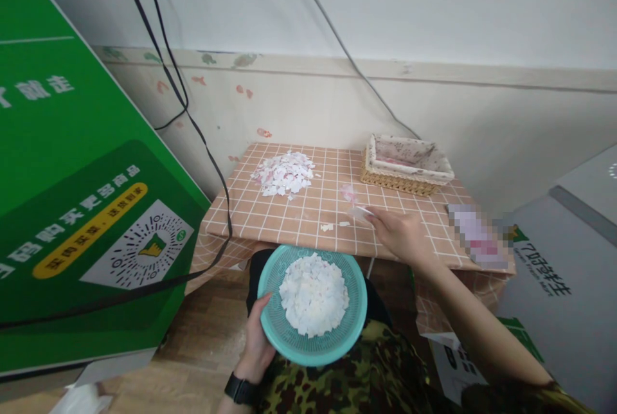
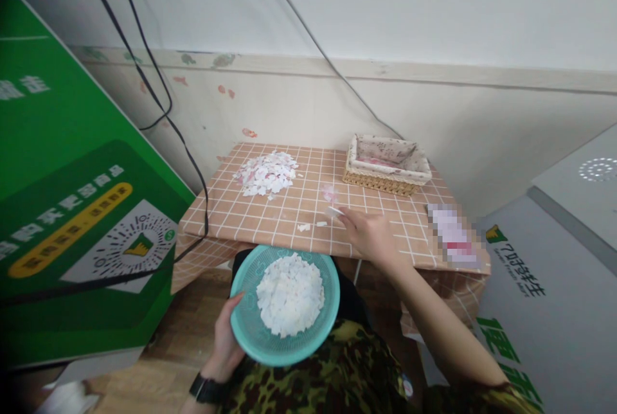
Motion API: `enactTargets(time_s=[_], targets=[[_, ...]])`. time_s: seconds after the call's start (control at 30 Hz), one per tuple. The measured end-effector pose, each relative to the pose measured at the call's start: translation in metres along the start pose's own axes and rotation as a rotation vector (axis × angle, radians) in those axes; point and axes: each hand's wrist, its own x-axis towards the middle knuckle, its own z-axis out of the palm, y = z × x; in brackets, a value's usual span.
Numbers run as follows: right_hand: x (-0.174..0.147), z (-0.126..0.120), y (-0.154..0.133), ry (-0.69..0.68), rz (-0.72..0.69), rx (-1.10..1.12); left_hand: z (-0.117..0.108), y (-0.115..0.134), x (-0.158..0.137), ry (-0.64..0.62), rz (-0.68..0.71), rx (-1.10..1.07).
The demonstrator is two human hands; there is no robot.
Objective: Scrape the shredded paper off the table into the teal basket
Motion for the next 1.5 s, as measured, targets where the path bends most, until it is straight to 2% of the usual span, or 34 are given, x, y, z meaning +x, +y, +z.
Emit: enactTargets(time_s=[0.1,0.33,0.4,0.47,0.6,0.7,0.9,1.07,1.13,1.23,1.5], targets=[[-0.012,0.007,-0.013,-0.018,-0.054,-0.062,0.005,-0.001,-0.001,0.004,0.030,0.008],[-0.009,0.021,-0.044,-0.058,-0.130,0.062,0.014,0.002,-0.005,0.012,0.063,0.020],[-0.004,0.021,-0.044,-0.094,-0.169,0.142,0.014,0.004,-0.006,-0.016,0.048,0.013],[-0.001,0.018,-0.042,-0.088,-0.148,0.187,0.014,0.007,-0.006,-0.026,0.032,0.010],[0.000,0.013,-0.034,-0.001,-0.041,0.068,0.012,0.012,-0.005,0.015,0.018,0.020],[-0.003,0.012,-0.036,-0.008,-0.049,-0.009,0.011,0.013,-0.005,0.000,-0.009,0.023],[-0.003,0.017,-0.043,-0.137,-0.089,0.175,0.008,0.014,-0.007,-0.056,-0.043,0.025],[-0.004,0.018,-0.037,-0.046,-0.075,0.229,0.008,0.016,-0.007,-0.051,-0.033,0.019],[-0.005,0.020,-0.036,-0.044,-0.093,0.225,0.008,0.018,-0.007,-0.033,-0.016,0.030],[-0.007,0.025,-0.040,-0.113,-0.149,0.242,0.009,0.020,-0.006,-0.034,0.009,0.045],[-0.013,0.026,-0.072,-0.203,-0.273,0.356,0.008,0.025,-0.005,-0.014,0.035,0.054]])
